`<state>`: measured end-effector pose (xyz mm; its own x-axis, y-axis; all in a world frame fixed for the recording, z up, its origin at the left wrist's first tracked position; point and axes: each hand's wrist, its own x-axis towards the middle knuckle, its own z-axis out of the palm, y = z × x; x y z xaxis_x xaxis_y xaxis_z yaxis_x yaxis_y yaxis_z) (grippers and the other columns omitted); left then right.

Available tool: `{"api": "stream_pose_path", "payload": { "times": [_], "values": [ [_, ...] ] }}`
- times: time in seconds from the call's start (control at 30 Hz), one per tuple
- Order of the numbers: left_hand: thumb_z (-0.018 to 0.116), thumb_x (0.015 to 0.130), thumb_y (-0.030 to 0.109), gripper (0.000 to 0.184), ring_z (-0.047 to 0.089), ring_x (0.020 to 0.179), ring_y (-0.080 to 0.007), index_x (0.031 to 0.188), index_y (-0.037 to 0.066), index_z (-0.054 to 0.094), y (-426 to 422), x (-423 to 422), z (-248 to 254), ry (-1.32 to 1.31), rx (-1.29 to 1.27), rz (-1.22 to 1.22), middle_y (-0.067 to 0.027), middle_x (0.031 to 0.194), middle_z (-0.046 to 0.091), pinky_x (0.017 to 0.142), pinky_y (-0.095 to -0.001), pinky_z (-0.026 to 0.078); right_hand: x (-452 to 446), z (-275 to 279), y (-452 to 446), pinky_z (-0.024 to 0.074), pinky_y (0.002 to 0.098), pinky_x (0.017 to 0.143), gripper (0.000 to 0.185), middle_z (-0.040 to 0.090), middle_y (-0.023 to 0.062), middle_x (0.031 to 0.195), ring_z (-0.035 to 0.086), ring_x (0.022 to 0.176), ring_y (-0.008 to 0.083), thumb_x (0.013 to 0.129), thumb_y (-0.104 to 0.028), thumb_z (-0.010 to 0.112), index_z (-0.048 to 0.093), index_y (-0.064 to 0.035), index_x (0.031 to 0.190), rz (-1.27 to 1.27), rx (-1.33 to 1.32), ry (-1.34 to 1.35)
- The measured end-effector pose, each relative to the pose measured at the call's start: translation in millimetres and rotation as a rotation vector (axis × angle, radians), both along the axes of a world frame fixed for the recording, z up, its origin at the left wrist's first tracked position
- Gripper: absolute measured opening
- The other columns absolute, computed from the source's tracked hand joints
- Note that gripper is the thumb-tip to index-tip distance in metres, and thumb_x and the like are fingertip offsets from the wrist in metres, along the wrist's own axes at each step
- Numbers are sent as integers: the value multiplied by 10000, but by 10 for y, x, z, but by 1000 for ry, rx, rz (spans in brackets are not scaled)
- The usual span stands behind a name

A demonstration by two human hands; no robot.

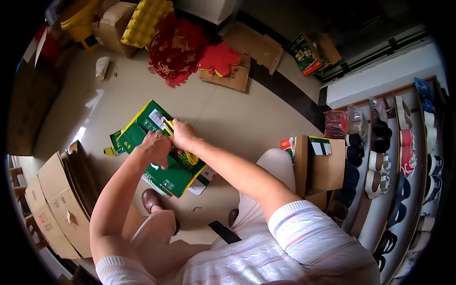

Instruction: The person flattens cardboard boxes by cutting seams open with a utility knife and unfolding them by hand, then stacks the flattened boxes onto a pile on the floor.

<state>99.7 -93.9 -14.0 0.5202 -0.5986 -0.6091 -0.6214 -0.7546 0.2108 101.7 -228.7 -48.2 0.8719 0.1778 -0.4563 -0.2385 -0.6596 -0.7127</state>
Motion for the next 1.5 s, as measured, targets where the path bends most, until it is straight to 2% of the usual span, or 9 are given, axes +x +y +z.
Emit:
{"api": "stream_pose_path", "payload": {
  "times": [0.23, 0.4, 0.67, 0.87, 1.1, 1.13, 1.23, 1.4, 1.5],
  "values": [
    [718, 557, 209, 290, 618, 818, -269, 836, 137, 691, -111, -63, 177, 102, 71, -159, -84, 765, 642, 669, -388, 465, 39, -137, -39, 555, 356, 578, 380, 646, 193, 809, 644, 527, 262, 755, -152, 661, 437, -3, 1023, 23, -26, 101],
    [683, 534, 145, 126, 625, 687, -270, 659, 151, 668, 45, -243, 366, 115, -218, -192, -74, 656, 630, 573, -384, 483, 40, -427, -149, 557, 307, 482, 475, 622, 159, 943, 648, 611, 226, 741, -179, 712, 437, -18, 1094, -94, 146, 119],
    [733, 680, 408, 342, 624, 638, -161, 742, 74, 707, 164, -320, 270, 686, 5, 111, -33, 720, 664, 598, -305, 484, -53, -106, -100, 479, 262, 402, 331, 587, 71, 684, 586, 421, 144, 743, -196, 693, 485, 0, 909, 120, 58, -3],
    [625, 793, 399, 403, 626, 529, -211, 955, 33, 668, 196, -244, 9, 560, 99, 523, -121, 733, 654, 473, -319, 499, -157, 129, -313, 471, 272, 395, 274, 571, 56, 652, 559, 434, 123, 788, -165, 673, 500, 11, 907, -52, 372, -9],
    [615, 748, 259, 345, 650, 673, -243, 983, 7, 639, 254, -204, -125, 438, -251, 594, -126, 772, 654, 594, -358, 521, -1039, 354, -1000, 435, 248, 422, 278, 525, -4, 596, 503, 445, 79, 812, -248, 674, 523, -41, 921, -121, 239, -56],
    [609, 707, 154, 279, 635, 734, -284, 946, 16, 648, 223, -212, -178, 28, -283, 269, -144, 812, 651, 658, -372, 512, -1168, 275, -1080, 431, 248, 420, 281, 518, -7, 596, 491, 454, 76, 814, -258, 673, 516, -44, 907, -134, 258, -47],
    [583, 703, 79, 227, 611, 850, -310, 912, 39, 660, 22, -227, -67, -271, -167, 273, -161, 905, 645, 728, -359, 497, -1372, 167, -1131, 420, 224, 444, 319, 494, -16, 651, 468, 489, 64, 815, -274, 678, 507, -46, 960, -240, 282, 19],
    [577, 762, 78, 752, 180, 1369, -327, 1423, 192, 237, -173, -182, 27, -526, -28, -25, -106, 1476, 206, 1061, -532, 222, -1291, -26, -857, 420, 239, 430, 469, 473, -11, 677, 467, 515, 75, 761, -329, 735, 463, -48, 1020, -434, 221, 76],
    [617, 742, 93, 790, 205, 1363, -317, 1424, 172, 225, -232, -150, -246, -521, -38, -68, -102, 1470, 226, 1055, -528, 234, -1265, -199, -603, 481, 285, 499, 554, 578, 73, 753, 576, 620, 163, 716, -329, 763, 466, 9, 1038, -504, 378, 78]
  ]
}}
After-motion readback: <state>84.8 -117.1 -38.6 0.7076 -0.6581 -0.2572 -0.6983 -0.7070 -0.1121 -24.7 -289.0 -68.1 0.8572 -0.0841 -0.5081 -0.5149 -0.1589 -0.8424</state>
